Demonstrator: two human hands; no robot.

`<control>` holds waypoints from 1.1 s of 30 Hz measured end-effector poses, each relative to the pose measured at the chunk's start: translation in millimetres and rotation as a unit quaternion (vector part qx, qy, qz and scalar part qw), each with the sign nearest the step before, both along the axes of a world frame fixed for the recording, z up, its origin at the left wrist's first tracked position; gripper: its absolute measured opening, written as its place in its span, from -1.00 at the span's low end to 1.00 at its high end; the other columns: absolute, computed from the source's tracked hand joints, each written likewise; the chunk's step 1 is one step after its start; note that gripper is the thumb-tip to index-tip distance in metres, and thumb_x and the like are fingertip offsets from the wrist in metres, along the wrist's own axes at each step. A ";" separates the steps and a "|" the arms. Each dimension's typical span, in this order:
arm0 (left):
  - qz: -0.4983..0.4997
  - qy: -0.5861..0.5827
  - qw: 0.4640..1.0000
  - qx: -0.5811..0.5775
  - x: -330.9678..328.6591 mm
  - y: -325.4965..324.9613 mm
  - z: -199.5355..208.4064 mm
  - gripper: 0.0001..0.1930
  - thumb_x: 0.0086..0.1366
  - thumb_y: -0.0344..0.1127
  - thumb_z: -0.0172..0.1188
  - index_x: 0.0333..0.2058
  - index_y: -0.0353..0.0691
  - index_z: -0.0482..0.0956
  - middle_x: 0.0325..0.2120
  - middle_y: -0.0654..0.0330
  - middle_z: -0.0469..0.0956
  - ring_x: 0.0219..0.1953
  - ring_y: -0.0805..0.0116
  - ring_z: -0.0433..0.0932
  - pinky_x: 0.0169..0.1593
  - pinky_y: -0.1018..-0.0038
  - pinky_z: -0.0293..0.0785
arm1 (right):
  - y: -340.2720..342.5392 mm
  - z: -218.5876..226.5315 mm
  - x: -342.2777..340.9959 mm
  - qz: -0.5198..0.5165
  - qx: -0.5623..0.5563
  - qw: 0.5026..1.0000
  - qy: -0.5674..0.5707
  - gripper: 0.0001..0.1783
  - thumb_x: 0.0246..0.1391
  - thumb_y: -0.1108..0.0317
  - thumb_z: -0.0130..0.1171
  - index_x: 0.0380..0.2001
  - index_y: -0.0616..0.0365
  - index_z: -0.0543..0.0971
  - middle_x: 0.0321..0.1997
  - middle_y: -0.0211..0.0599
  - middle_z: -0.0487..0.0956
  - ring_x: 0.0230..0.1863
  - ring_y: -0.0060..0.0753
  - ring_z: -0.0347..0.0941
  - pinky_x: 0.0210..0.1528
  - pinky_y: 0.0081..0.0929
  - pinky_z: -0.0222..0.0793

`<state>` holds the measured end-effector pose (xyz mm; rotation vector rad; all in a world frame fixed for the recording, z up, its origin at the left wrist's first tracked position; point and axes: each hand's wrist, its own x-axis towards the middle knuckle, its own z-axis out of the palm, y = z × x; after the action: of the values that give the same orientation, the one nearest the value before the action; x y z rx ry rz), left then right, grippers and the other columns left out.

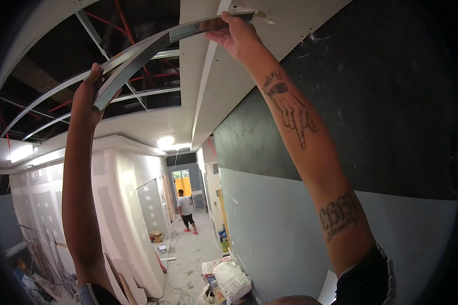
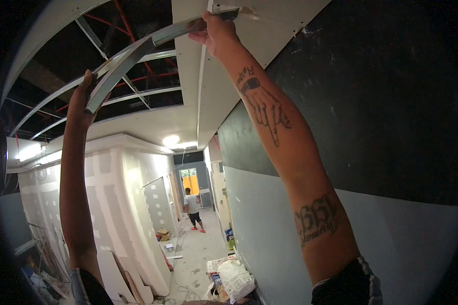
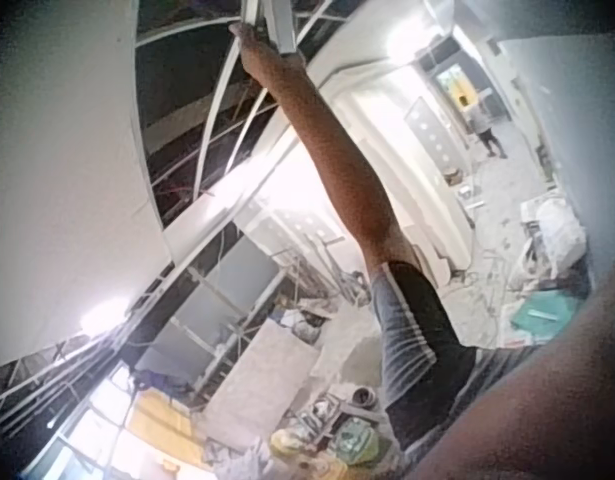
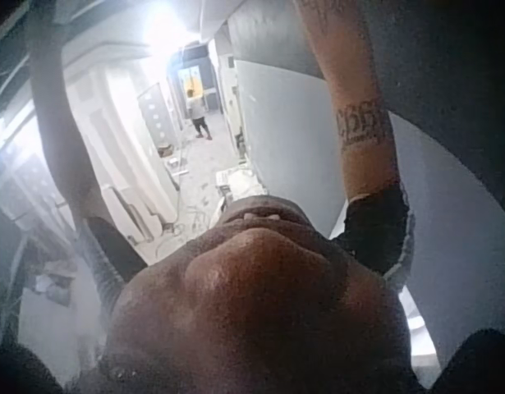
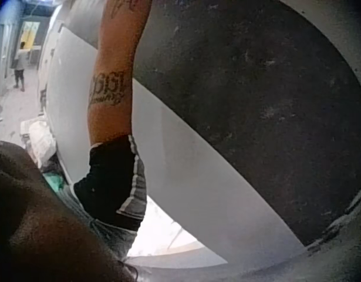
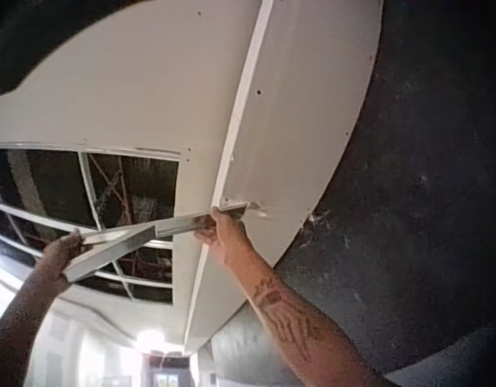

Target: Positioning and installing metal tracks for drywall partitions on a ceiling.

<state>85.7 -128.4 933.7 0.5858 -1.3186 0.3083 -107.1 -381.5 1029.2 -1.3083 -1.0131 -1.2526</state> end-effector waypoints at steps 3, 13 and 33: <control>0.022 0.003 1.000 -0.007 -6.4 5.9 8.2 -0.62 0.20 -0.08 0.06 -0.20 -0.31 0.41 -0.34 0.06 0.48 -0.33 0.29 0.51 -0.24 0.45 0.50 | -1.3 3.1 -0.1 -0.033 -0.033 0.999 -0.014 -0.71 0.16 0.32 -0.19 -0.19 0.37 0.30 -0.22 0.08 0.44 -0.18 -0.03 0.41 -0.06 -0.14 0.40; 0.091 -0.091 0.991 0.042 -80.8 -72.5 67.5 -0.58 0.20 -0.07 0.04 -0.20 -0.37 0.39 -0.31 0.01 0.46 -0.35 0.26 0.49 -0.24 0.42 0.52 | -91.3 -17.6 -48.4 0.031 0.050 0.995 -0.086 -0.60 0.22 0.22 -0.33 -0.12 0.38 0.27 -0.16 0.13 0.44 -0.11 -0.03 0.40 0.02 -0.20 0.34; -0.013 0.011 0.999 0.032 -4.2 1.2 -3.9 -0.60 0.18 -0.01 0.07 -0.22 -0.26 0.42 -0.35 0.11 0.47 -0.35 0.38 0.50 -0.31 0.51 0.52 | 3.7 -1.7 2.7 -0.007 0.045 0.999 -0.025 -0.72 0.08 0.29 0.01 -0.28 0.32 0.36 -0.42 -0.14 0.46 -0.45 -0.20 0.47 -0.26 -0.15 0.51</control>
<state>81.5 -127.2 929.8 0.6250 -1.3182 0.2385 -104.4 -377.9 1027.5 -1.2214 -0.9736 -1.3326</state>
